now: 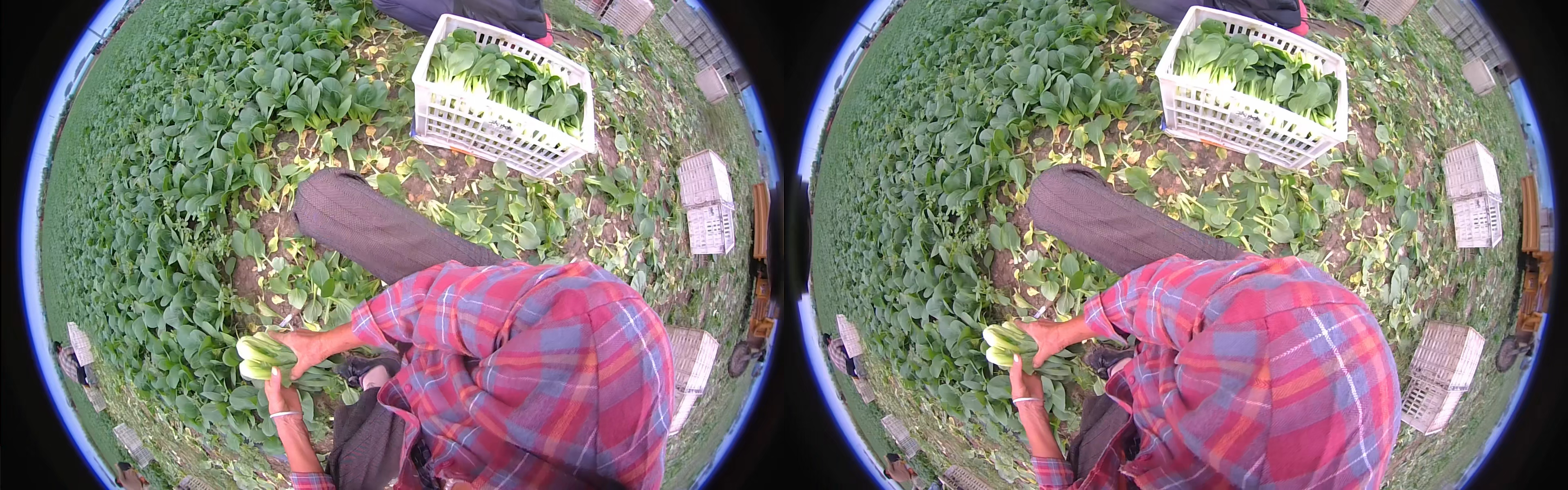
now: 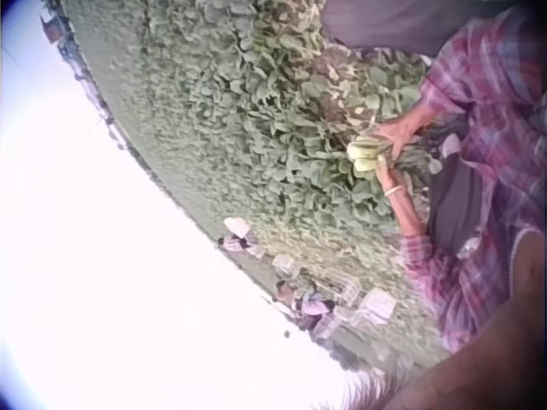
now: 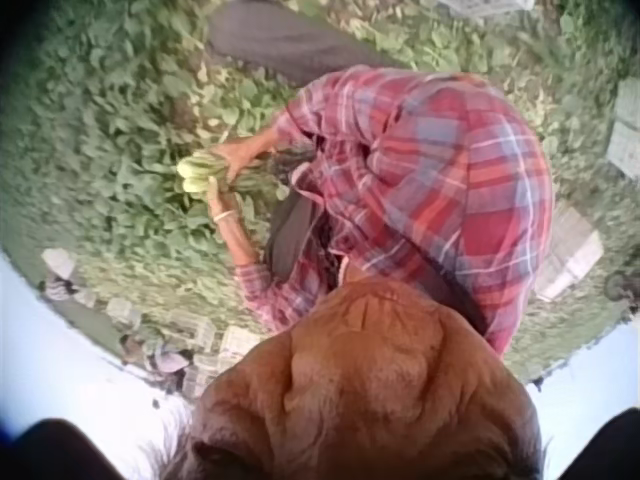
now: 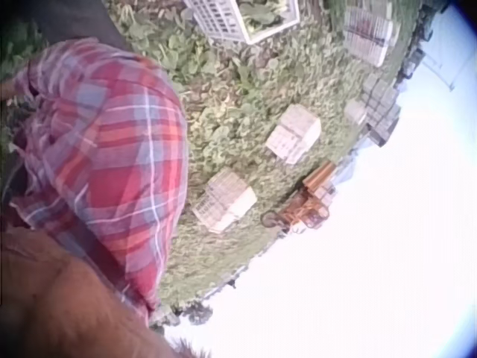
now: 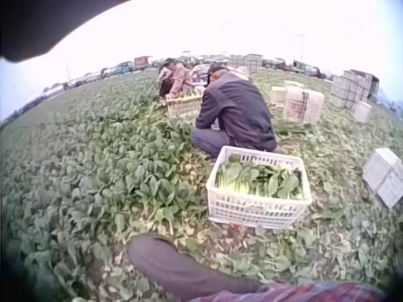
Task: The person harvests leafy green vegetables in a field using a knife to cut the stems, then places the harvested bunches into a white plastic crate. The person repeats this process multiple times, filling the crate with the vegetables.
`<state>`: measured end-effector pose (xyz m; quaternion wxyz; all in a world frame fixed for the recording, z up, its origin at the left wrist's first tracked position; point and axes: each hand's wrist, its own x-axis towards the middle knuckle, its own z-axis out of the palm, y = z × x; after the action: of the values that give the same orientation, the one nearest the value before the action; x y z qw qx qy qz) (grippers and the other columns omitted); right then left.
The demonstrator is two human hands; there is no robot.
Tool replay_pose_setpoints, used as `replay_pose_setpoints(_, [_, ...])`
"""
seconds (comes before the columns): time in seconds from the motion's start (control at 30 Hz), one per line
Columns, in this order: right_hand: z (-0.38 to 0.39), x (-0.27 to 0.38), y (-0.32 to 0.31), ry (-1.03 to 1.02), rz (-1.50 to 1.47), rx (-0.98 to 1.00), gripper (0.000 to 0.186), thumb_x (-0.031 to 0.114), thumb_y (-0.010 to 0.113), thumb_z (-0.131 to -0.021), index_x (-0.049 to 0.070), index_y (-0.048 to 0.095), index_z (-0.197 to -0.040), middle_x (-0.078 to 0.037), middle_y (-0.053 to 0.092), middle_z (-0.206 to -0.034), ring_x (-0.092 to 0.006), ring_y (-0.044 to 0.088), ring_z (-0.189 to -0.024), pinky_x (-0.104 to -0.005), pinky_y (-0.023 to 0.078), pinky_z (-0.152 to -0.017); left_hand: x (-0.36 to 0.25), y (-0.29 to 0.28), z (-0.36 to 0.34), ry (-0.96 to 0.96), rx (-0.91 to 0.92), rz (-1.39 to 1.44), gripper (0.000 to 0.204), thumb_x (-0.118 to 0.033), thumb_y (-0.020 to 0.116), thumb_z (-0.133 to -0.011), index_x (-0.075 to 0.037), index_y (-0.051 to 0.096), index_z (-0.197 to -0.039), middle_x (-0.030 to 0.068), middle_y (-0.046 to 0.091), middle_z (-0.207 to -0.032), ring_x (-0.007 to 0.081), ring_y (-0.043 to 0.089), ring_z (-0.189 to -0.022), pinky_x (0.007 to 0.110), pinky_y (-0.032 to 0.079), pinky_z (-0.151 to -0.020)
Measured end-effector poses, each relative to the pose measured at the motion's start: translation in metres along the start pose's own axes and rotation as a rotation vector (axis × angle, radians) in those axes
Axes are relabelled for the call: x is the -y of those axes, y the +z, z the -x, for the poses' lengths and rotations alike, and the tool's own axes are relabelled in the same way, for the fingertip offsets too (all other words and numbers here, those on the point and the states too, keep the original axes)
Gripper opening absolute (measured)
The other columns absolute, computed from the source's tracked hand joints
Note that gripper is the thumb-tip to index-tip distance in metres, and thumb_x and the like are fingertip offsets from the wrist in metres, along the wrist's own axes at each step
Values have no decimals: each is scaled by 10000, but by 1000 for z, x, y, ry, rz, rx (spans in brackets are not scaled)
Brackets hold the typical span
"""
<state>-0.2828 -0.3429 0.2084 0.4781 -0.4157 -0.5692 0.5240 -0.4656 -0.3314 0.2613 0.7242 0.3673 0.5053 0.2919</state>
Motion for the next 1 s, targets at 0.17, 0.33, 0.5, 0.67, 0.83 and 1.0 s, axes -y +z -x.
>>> replay_pose_setpoints(0.17, [-22,35,-64,104,-517,-24,754,198,809,-662,3,493,-1319,-119,648,-1153,-162,610,-1017,-306,483,-929,-25,-3,-1,145,86,-231,948,-531,651,-825,-62,203,-1516,161,234,-1551,302,254,-1420,471,183,-1138])
replay_pose_setpoints(0.33, [-27,143,-181,-67,-771,-290,688,271,831,-711,-9,527,-1261,-94,648,-1113,-170,612,-1010,-325,486,-934,-25,-32,4,123,10,-222,751,-394,620,-906,-100,275,-1504,112,292,-1551,289,328,-1402,487,208,-1121])
replay_pose_setpoints(0.5, [26,190,-367,-142,-442,-728,618,148,836,-703,-23,520,-1205,-152,659,-1061,-224,671,-934,-350,558,-867,-13,-54,4,45,-77,-182,697,-322,631,-915,-99,308,-1491,112,330,-1533,276,411,-1349,445,314,-1070])
replay_pose_setpoints(0.67, [106,65,-604,174,356,-1373,585,262,861,-647,-48,623,-1083,-143,693,-975,-214,680,-802,-332,551,-737,-6,-65,-1,-36,-183,-171,668,-286,630,-918,-90,328,-1480,119,341,-1525,270,463,-1307,436,352,-1050])
replay_pose_setpoints(0.83, [166,-39,-690,981,890,-1429,1214,748,648,-668,-109,250,-1430,-354,311,-1431,-465,311,-1339,-473,311,-1087,4,-58,-28,-137,-194,-199,663,-261,629,-916,-74,324,-1474,139,358,-1511,264,510,-1257,429,393,-1026])
replay_pose_setpoints(1.0, [146,-79,-660,966,1007,-1349,1057,705,622,-730,16,308,-1466,-430,282,-1411,-628,347,-1249,-543,319,-1080,1,-48,-36,-175,-175,-231,643,-215,635,-911,-69,341,-1464,136,388,-1493,248,591,-1153,375,456,-959])
